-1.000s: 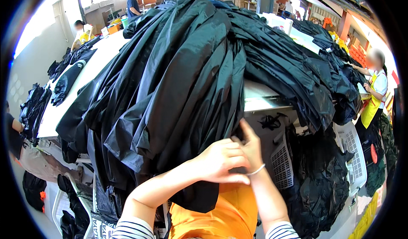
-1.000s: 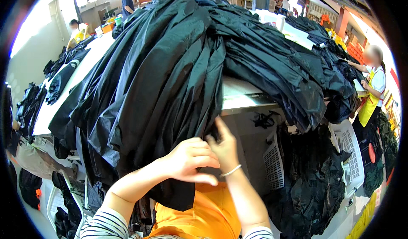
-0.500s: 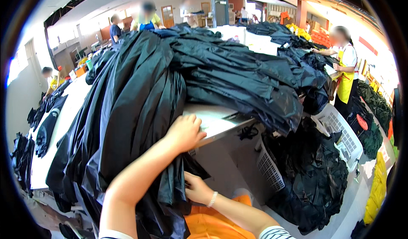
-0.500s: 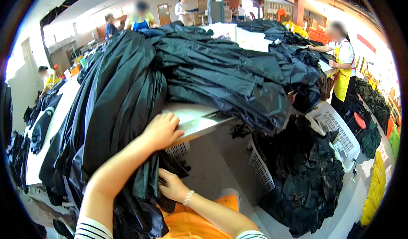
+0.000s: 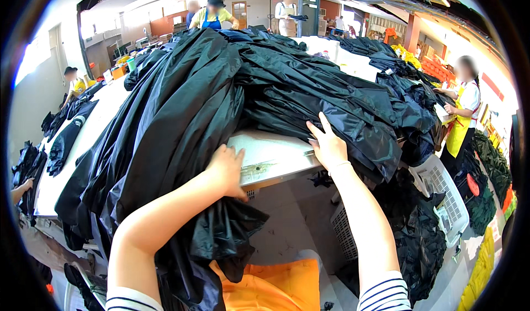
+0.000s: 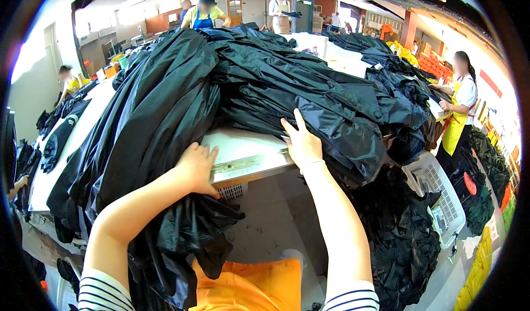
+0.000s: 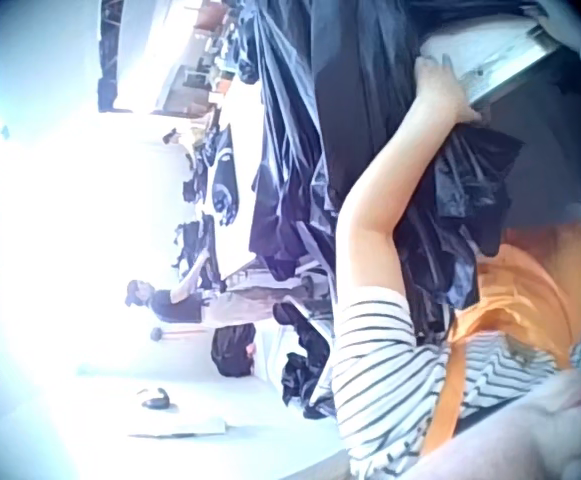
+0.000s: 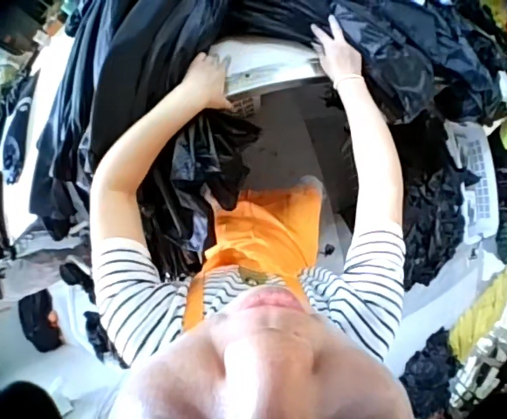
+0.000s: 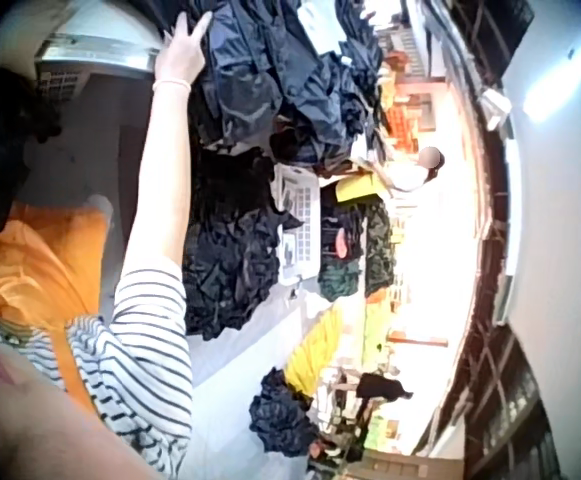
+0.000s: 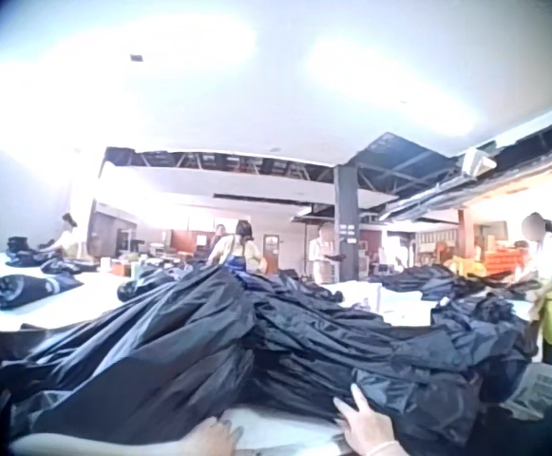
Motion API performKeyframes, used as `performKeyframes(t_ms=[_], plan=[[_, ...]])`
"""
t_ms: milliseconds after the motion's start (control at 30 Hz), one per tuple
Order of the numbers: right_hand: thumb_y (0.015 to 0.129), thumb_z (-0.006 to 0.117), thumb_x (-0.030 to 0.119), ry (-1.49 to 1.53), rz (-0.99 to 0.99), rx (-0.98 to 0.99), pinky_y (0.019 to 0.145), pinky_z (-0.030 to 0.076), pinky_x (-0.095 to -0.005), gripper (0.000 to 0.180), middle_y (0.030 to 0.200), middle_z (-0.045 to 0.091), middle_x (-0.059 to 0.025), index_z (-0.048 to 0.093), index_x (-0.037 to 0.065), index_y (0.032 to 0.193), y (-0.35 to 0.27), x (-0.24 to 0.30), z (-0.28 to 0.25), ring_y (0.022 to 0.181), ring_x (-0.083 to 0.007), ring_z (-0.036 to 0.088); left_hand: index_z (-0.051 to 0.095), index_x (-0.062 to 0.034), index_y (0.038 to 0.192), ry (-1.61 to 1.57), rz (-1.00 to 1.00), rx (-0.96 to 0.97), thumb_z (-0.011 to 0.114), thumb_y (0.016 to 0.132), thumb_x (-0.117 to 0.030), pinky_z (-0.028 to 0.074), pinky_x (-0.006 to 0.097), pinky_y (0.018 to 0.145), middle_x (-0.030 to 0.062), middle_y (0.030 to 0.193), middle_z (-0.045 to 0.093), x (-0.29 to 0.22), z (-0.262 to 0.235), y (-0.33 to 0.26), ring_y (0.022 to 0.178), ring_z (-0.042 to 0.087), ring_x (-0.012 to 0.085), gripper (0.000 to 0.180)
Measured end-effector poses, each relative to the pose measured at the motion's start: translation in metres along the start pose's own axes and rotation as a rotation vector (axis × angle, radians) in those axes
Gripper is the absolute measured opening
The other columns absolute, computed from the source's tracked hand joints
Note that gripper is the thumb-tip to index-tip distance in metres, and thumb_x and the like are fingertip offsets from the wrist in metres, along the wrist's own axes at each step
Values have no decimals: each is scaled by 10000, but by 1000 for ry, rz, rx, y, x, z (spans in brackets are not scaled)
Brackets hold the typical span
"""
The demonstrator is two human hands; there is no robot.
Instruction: The person inspects a pile of black garments by picking up individual pieces, unfolding them, and examining seams and edges. They repeatedly handle the fabric, turning it over and checking different areas before placing it back on the pile.
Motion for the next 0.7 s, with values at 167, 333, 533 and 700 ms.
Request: performKeyframes(t_ms=[167, 333, 533, 700], plan=[[801, 695, 121, 79, -10, -153, 709, 567, -379, 396, 1464, 435, -55, 666, 261, 1170, 4, -24, 8, 839, -303, 692, 555, 71, 1216, 31, 54, 20, 856, 464, -547, 305, 347, 1048, 128, 1085, 619, 44, 3, -47, 1097, 522, 253, 1019], [823, 702, 157, 110, -22, -158, 727, 570, -363, 328, 1463, 438, -8, 683, 250, 1137, 7, -36, 10, 859, -283, 692, 518, 45, 1265, 33, 73, -125, 880, 419, -498, 252, 401, 1131, 153, 1272, 557, 78, 28, -103, 1265, 446, 285, 1068], [827, 696, 158, 144, -29, -149, 732, 565, -356, 332, 1482, 414, -18, 675, 219, 1153, 4, -36, 9, 848, -268, 694, 465, -17, 1348, -164, 61, -55, 856, 477, -571, 185, 430, 1166, 172, 1386, 454, 87, 37, -97, 1346, 353, 317, 1104], [796, 721, 98, 466, -3, -79, 712, 550, -293, 341, 1438, 478, -68, 684, 129, 1133, -21, -38, -21, 797, -180, 693, 385, -50, 1435, -183, -27, -94, 726, 696, -623, 182, 450, 1156, 213, 1355, 463, 54, 41, -78, 1329, 361, 350, 994]])
Point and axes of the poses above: each hand's wrist, its own y-axis towards the middle knuckle, its own z-axis out of the palm, x = y × z, the point moved 3 cm from there along y, towards the middle knuckle
